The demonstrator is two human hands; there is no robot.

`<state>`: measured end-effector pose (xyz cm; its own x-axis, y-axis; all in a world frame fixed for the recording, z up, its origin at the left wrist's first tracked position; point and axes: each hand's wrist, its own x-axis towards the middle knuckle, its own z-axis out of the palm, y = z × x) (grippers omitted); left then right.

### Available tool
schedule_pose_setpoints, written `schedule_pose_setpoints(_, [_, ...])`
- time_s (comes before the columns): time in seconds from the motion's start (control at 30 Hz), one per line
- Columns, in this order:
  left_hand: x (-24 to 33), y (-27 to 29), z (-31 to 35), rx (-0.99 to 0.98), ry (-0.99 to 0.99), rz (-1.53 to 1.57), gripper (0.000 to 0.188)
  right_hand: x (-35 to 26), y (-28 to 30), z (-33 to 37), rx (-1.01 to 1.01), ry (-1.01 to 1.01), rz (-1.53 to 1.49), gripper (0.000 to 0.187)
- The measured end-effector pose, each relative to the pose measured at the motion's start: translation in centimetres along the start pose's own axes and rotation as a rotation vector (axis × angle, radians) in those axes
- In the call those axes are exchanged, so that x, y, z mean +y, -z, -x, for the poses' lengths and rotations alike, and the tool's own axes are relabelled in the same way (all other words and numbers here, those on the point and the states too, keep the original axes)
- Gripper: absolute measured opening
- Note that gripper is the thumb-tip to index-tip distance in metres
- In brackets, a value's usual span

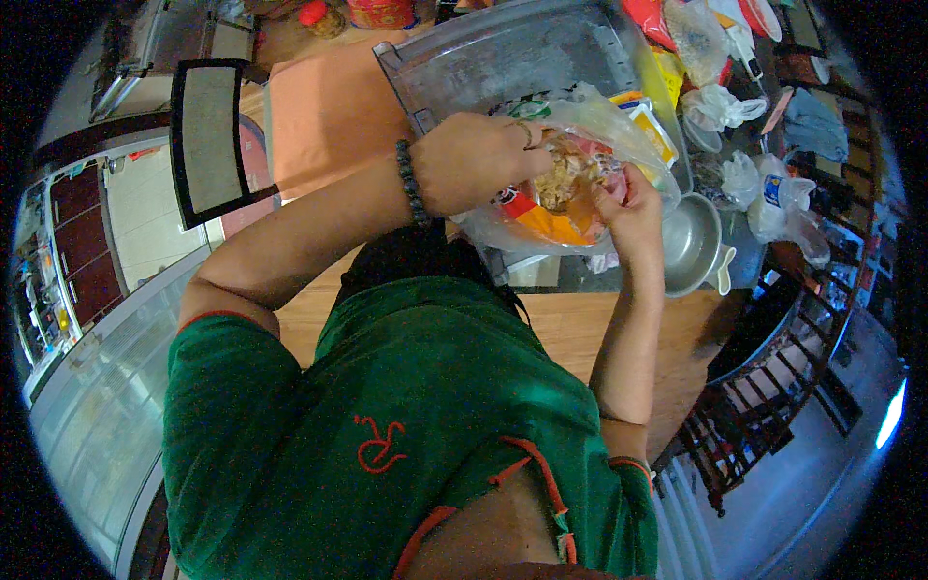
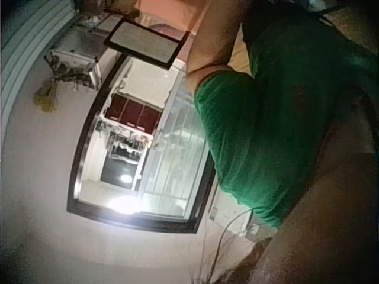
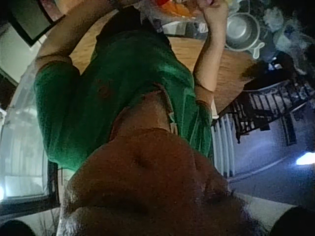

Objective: The person empties a transparent plastic drawer of various food packages and wipes the interior with a cloth. They then move to the sink, rinse the drawer under running water, and scrub it thoroughly with a sponge before drying it with a cloth.

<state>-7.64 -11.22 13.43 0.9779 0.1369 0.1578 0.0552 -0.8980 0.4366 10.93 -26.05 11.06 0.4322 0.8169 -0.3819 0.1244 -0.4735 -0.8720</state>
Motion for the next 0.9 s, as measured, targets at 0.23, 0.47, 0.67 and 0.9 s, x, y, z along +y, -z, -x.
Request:
schedule_pose_setpoints(0.23, [-0.2,0.0,0.7,0.028,-0.009,0.022,0.010,-0.9,-0.3,1.0,-0.072,0.036,0.004,0.029])
schedule_pose_setpoints(0.47, [-0.5,0.8,1.8,-0.059,-0.029,0.053,0.013,-1.5,-0.9,1.4,-0.020,-0.041,-0.034,0.030])
schedule_pose_setpoints(0.67, [-1.1,1.0,2.3,-0.124,-0.048,0.071,0.013,-2.0,-1.1,1.4,-0.016,-0.041,0.050,0.026])
schedule_pose_setpoints(0.9, [-1.3,0.9,3.0,-0.088,-0.044,0.090,0.018,-1.0,-1.2,1.4,-0.027,-0.001,0.044,0.027])
